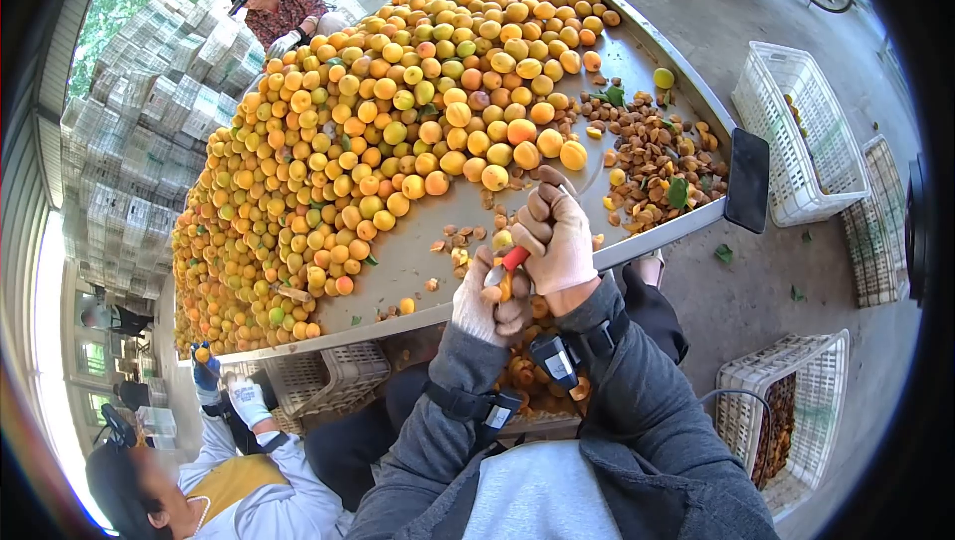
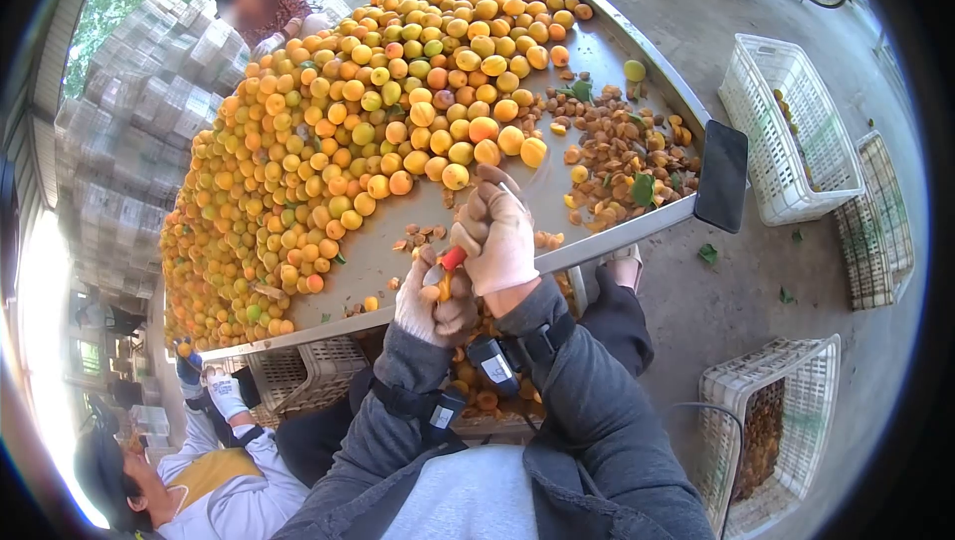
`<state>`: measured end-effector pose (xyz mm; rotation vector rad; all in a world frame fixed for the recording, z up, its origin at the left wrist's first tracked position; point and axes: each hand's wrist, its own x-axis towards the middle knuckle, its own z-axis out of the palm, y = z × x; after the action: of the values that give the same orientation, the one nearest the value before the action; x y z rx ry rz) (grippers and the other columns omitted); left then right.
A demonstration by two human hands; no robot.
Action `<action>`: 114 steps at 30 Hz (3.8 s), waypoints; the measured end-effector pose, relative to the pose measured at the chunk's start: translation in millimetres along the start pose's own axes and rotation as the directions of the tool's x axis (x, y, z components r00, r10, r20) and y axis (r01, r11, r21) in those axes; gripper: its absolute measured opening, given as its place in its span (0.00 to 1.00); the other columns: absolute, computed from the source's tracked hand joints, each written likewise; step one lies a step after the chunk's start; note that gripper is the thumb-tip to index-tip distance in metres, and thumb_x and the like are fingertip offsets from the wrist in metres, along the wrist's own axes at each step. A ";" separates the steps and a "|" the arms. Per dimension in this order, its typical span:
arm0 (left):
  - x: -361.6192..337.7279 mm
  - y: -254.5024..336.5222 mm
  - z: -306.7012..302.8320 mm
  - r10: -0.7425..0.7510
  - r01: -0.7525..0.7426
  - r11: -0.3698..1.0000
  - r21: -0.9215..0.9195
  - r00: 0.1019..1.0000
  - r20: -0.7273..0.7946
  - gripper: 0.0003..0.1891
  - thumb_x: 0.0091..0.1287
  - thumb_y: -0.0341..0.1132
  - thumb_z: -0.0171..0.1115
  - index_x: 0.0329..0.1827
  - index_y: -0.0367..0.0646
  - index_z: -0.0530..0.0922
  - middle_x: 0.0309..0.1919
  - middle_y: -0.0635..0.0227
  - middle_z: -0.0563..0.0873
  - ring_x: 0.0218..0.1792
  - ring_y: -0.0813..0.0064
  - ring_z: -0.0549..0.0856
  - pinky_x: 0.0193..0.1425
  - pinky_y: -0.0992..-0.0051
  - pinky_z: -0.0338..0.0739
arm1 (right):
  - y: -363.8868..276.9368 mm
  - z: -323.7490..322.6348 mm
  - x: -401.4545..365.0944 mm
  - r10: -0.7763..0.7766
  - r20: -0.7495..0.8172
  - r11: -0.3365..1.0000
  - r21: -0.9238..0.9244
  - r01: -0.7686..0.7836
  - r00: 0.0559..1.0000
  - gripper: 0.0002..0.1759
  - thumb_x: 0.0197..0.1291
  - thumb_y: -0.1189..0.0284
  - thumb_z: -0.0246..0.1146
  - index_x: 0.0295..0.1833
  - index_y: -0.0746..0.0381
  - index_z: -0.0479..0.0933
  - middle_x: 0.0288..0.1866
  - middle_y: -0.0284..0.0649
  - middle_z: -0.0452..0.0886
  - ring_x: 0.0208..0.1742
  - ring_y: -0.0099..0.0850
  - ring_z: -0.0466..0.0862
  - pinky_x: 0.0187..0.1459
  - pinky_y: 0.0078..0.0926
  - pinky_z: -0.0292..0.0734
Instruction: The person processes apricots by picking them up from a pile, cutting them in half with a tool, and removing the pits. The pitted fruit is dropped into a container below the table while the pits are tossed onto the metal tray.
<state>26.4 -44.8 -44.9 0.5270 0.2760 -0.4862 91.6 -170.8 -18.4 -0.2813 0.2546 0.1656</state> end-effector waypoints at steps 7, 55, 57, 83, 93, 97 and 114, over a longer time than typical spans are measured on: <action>13.2 11.3 18.6 0.238 -0.218 0.971 0.101 0.927 -0.289 0.18 0.76 0.53 0.46 0.47 0.49 0.75 0.30 0.69 0.79 0.18 0.83 0.68 0.19 0.84 0.60 | -29.2 2.5 -3.6 -0.203 0.116 0.913 -0.335 0.231 0.972 0.11 0.66 0.73 0.58 0.53 0.61 0.77 0.23 0.33 0.73 0.20 0.21 0.71 0.19 0.21 0.66; 137.6 85.7 24.0 0.554 0.442 -0.396 0.805 0.814 -0.175 0.30 0.60 0.58 0.63 0.55 0.42 0.80 0.47 0.56 0.87 0.49 0.57 0.85 0.54 0.64 0.78 | -78.8 3.4 -10.3 -0.349 0.113 0.511 -0.809 0.290 0.930 0.07 0.60 0.73 0.67 0.40 0.66 0.82 0.28 0.26 0.77 0.30 0.13 0.73 0.32 0.13 0.68; 148.3 70.0 31.2 0.598 0.493 -0.480 0.726 0.789 -0.141 0.31 0.57 0.52 0.69 0.58 0.41 0.77 0.47 0.56 0.86 0.46 0.60 0.86 0.51 0.66 0.79 | -80.4 5.1 -11.0 -0.328 0.097 0.516 -0.815 0.264 0.940 0.08 0.60 0.73 0.66 0.41 0.67 0.82 0.28 0.28 0.79 0.31 0.15 0.75 0.34 0.14 0.72; -15.9 49.5 22.3 0.572 -0.552 0.583 0.596 0.800 0.182 0.39 0.48 0.46 0.81 0.59 0.32 0.75 0.49 0.62 0.83 0.49 0.72 0.83 0.55 0.74 0.79 | 11.0 -7.4 -38.4 0.155 0.484 0.091 -0.875 0.475 0.861 0.09 0.52 0.76 0.61 0.40 0.63 0.82 0.31 0.49 0.83 0.34 0.45 0.84 0.38 0.34 0.79; -17.1 45.1 37.7 0.646 -0.323 -0.012 0.946 0.720 0.254 0.31 0.54 0.35 0.79 0.57 0.30 0.75 0.46 0.64 0.82 0.44 0.76 0.83 0.49 0.76 0.81 | 23.0 -14.9 -27.8 0.013 0.501 -0.121 -0.858 0.498 0.865 0.07 0.54 0.72 0.62 0.38 0.59 0.82 0.32 0.50 0.82 0.36 0.50 0.83 0.38 0.43 0.77; -21.9 55.7 36.6 0.586 -0.310 -0.089 0.947 0.752 0.301 0.31 0.54 0.35 0.78 0.59 0.31 0.75 0.46 0.64 0.81 0.45 0.76 0.83 0.51 0.76 0.80 | 18.0 -26.6 -20.8 0.393 0.309 0.155 -0.951 0.268 0.866 0.09 0.57 0.73 0.62 0.42 0.62 0.82 0.32 0.46 0.84 0.34 0.36 0.85 0.38 0.32 0.78; -30.1 55.3 40.4 0.395 -0.298 0.056 0.953 0.883 0.253 0.39 0.56 0.47 0.77 0.65 0.34 0.69 0.52 0.60 0.83 0.55 0.69 0.81 0.60 0.71 0.76 | 19.9 -27.3 -31.9 0.113 0.393 0.117 -0.917 0.381 0.912 0.08 0.56 0.72 0.65 0.40 0.64 0.81 0.29 0.52 0.82 0.33 0.43 0.85 0.37 0.33 0.77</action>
<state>34.1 -13.7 22.7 1.9452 -0.1922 -0.0658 51.1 -164.0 -40.2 -1.6859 -0.3626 0.1783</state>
